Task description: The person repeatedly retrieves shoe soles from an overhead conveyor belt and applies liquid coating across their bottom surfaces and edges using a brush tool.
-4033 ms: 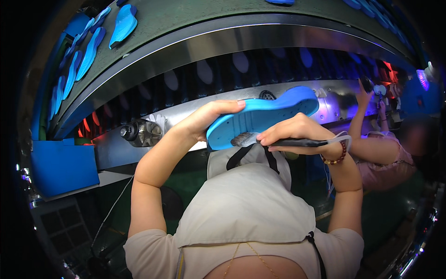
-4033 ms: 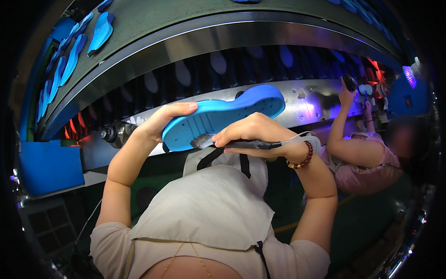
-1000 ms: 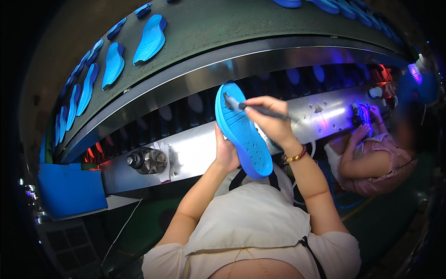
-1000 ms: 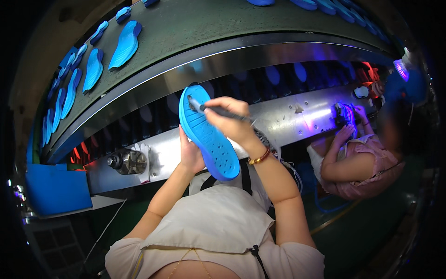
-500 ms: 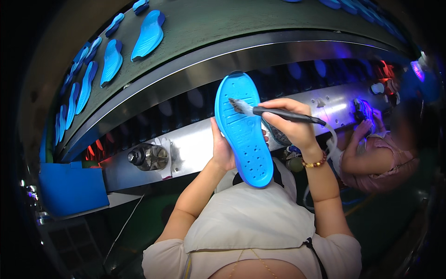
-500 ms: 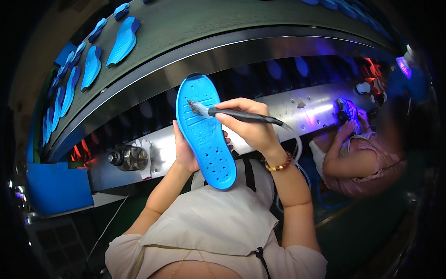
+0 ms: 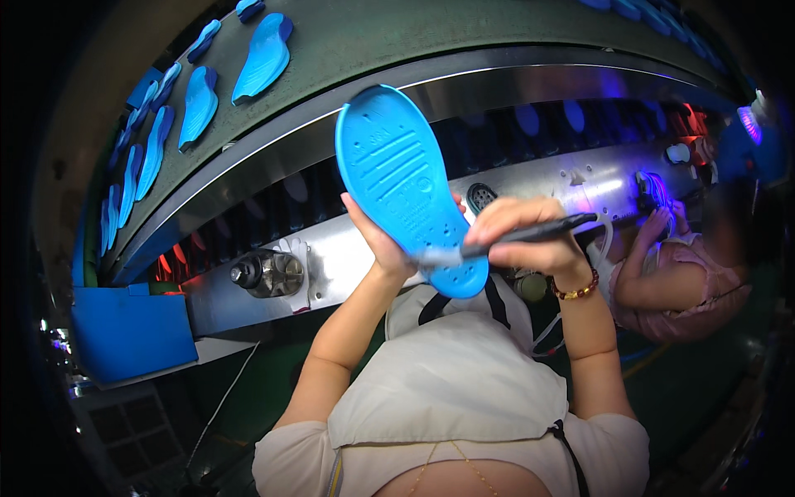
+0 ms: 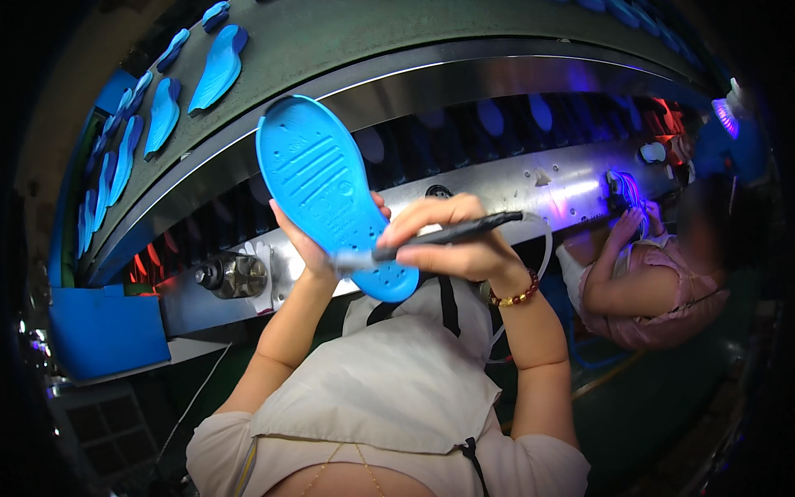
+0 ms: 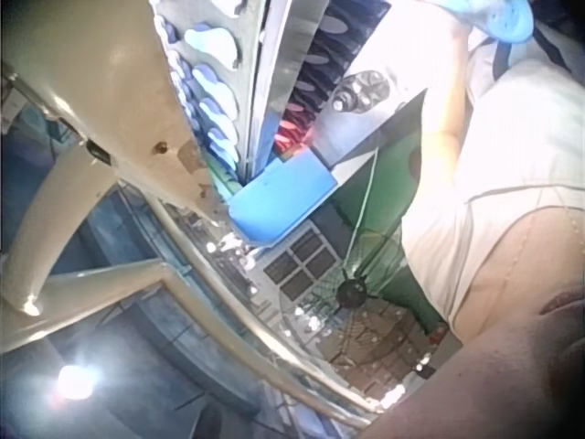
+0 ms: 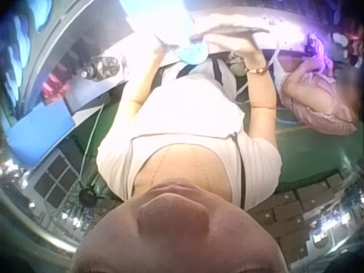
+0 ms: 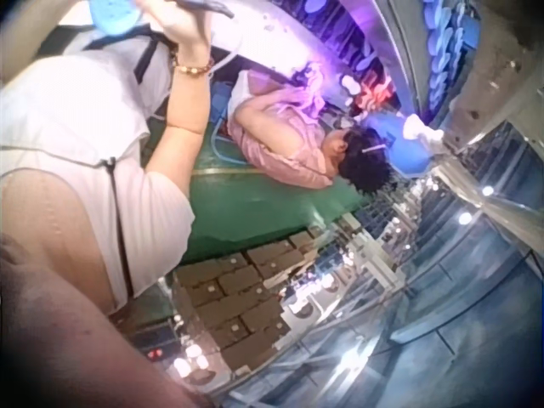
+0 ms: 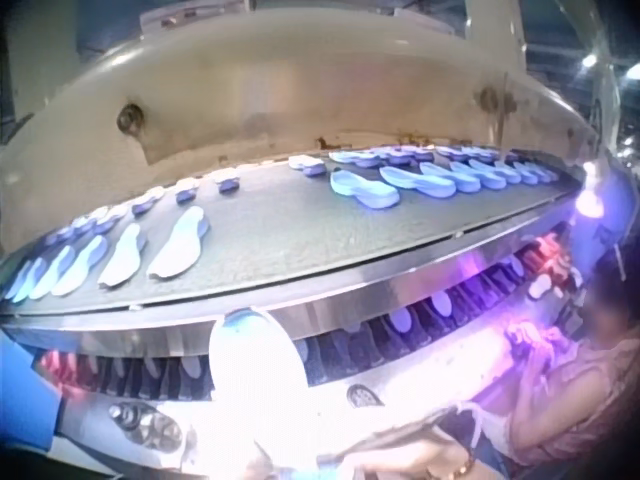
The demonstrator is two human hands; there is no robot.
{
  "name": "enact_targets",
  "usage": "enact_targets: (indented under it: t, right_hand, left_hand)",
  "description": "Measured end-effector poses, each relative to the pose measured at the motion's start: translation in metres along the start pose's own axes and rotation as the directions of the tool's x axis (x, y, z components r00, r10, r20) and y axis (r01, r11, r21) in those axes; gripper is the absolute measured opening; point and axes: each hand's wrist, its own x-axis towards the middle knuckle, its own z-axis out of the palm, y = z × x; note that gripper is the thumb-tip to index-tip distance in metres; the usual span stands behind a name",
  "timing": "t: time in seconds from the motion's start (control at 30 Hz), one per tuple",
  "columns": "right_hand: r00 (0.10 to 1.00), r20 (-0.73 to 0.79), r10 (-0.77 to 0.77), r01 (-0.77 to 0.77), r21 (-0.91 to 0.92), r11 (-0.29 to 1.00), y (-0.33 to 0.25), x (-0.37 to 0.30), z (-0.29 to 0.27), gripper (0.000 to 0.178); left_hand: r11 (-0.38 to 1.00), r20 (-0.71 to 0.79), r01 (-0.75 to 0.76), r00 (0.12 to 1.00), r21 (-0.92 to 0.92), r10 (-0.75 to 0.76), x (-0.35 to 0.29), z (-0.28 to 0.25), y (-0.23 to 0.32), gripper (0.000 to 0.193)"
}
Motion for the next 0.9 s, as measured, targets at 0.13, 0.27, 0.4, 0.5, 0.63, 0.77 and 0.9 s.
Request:
enact_targets:
  t: [0.13, 0.27, 0.4, 0.5, 0.63, 0.77, 0.9]
  right_hand:
    - [0.997, -0.022, -0.071, 0.059, -0.362, 0.93, -0.004, -0.001, 0.007, 0.018]
    - [0.984, 0.173, -0.049, 0.099, -0.293, 0.951, -0.009, -0.008, 0.004, 0.018]
    - [0.997, -0.08, -0.005, -0.022, -0.331, 0.943, -0.002, -0.013, 0.002, 0.017]
    - [0.997, 0.055, -0.053, 0.06, -0.14, 0.988, 0.006, -0.017, 0.001, 0.018]
    - [0.965, -0.206, 0.16, -0.126, 0.168, 0.978, 0.017, -0.021, 0.003, 0.019]
    - [0.867, -0.412, 0.28, -0.023, 0.527, 0.849, 0.019, -0.014, 0.033, 0.015]
    - [0.94, -0.131, 0.314, -0.296, 0.138, 0.945, -0.005, -0.019, 0.019, 0.021]
  left_hand:
    - [0.989, -0.041, -0.137, 0.989, 0.057, 0.139, 0.009, 0.002, 0.008, 0.103]
    - [0.971, -0.065, -0.24, 0.969, -0.013, 0.239, 0.009, 0.002, 0.02, 0.103]
    - [0.957, -0.123, -0.282, 0.95, 0.067, 0.288, 0.016, 0.007, 0.026, 0.102]
    - [0.963, 0.061, -0.267, 0.962, 0.015, 0.266, 0.012, -0.003, 0.035, 0.101]
    - [0.967, -0.038, -0.248, 0.967, 0.063, 0.25, 0.016, 0.016, 0.036, 0.097]
    - [0.983, 0.175, -0.126, 0.973, -0.131, 0.148, 0.0, 0.019, 0.002, 0.081]
    - [0.994, 0.18, 0.035, 0.984, -0.103, -0.016, -0.003, -0.019, 0.015, 0.05]
